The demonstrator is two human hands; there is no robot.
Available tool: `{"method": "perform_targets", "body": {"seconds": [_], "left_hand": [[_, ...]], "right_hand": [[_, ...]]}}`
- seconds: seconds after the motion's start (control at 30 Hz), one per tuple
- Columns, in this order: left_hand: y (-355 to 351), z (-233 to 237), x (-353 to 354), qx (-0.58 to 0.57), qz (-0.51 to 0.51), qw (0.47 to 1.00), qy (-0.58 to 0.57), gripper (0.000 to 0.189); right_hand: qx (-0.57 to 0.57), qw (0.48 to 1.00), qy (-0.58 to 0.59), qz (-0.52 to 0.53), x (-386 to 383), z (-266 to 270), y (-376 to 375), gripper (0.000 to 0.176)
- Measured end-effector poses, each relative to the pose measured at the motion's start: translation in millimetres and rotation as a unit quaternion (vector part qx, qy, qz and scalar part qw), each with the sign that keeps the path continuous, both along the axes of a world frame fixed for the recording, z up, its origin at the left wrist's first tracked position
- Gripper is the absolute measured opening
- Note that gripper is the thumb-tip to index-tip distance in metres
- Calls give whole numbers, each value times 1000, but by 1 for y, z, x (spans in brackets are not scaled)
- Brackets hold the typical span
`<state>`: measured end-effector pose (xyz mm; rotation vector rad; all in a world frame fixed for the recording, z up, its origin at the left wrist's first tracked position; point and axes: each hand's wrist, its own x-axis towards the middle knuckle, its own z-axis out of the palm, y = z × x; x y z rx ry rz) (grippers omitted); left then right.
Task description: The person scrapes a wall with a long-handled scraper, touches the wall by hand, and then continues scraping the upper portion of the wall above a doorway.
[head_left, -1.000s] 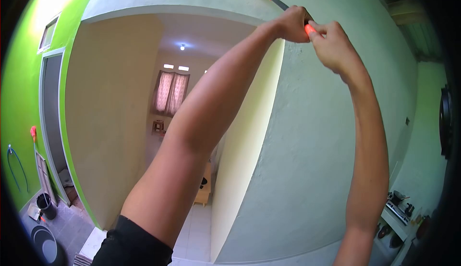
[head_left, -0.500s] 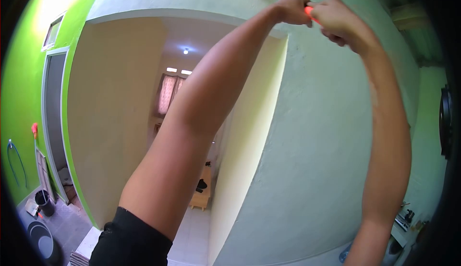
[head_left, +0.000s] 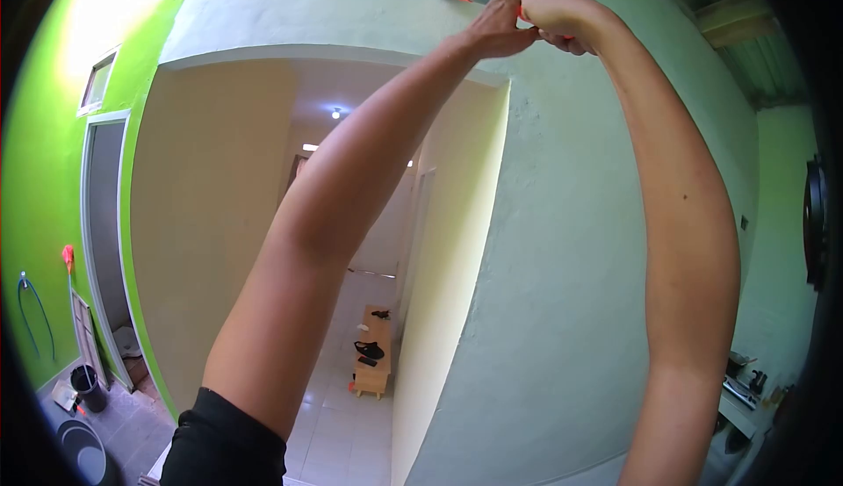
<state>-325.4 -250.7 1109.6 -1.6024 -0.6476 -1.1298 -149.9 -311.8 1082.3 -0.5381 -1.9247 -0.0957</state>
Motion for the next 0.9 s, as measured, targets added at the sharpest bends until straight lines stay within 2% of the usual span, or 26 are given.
{"method": "perform_targets", "body": {"seconds": [0.1, 0.13, 0.17, 0.33, 0.43, 0.47, 0.5, 0.53, 0.6, 0.63, 0.7, 0.73, 0.83, 0.9], "left_hand": [[3, -19, -3, 24, -2, 999, -42, 55], [-5, -25, -3, 19, 62, 997, -50, 49], [-12, -27, -4, 13, 82, 995, -49, 50], [-41, -35, -1, -40, 145, 988, -39, 52], [-19, -9, -20, 29, 141, 989, -16, 54], [-6, 2, -24, 12, 113, 993, -40, 53], [-2, 17, -30, 4, 133, 990, -39, 52], [0, 27, -33, -9, 152, 988, -37, 52], [-5, 32, -30, -31, 211, 977, -9, 51], [-12, 21, -27, -21, 202, 979, -3, 52], [-27, -3, -20, 9, 183, 983, 12, 53], [-22, 3, -26, 8, 195, 980, 26, 56], [-15, 21, -25, -61, 208, 975, -46, 57], [-20, 26, -25, -74, 226, 971, -35, 56]], "right_hand": [[6, 999, -9, -37, -6, -1, -7, 14], [15, 998, -14, -62, -7, -5, -11, 14], [23, 996, -18, -87, -10, -7, -13, 15], [55, 996, -18, -64, -12, -6, -8, 10], [53, 997, 2, -56, -27, 7, 7, 9], [60, 997, 17, -53, -48, 21, 32, 10], [75, 995, 35, -51, -55, 41, 49, 12], [69, 991, 26, -110, -60, 28, 36, 14], [48, 998, 20, -39, -40, 35, 38, 14], [36, 999, 14, 1, -32, 36, 33, 14], [54, 998, -21, -36, -23, 18, 11, 15], [47, 998, -26, -45, -27, 18, 15, 15], [33, 998, -27, -39, -38, 36, 25, 11], [28, 999, -12, -44, -41, 42, 28, 10]]}}
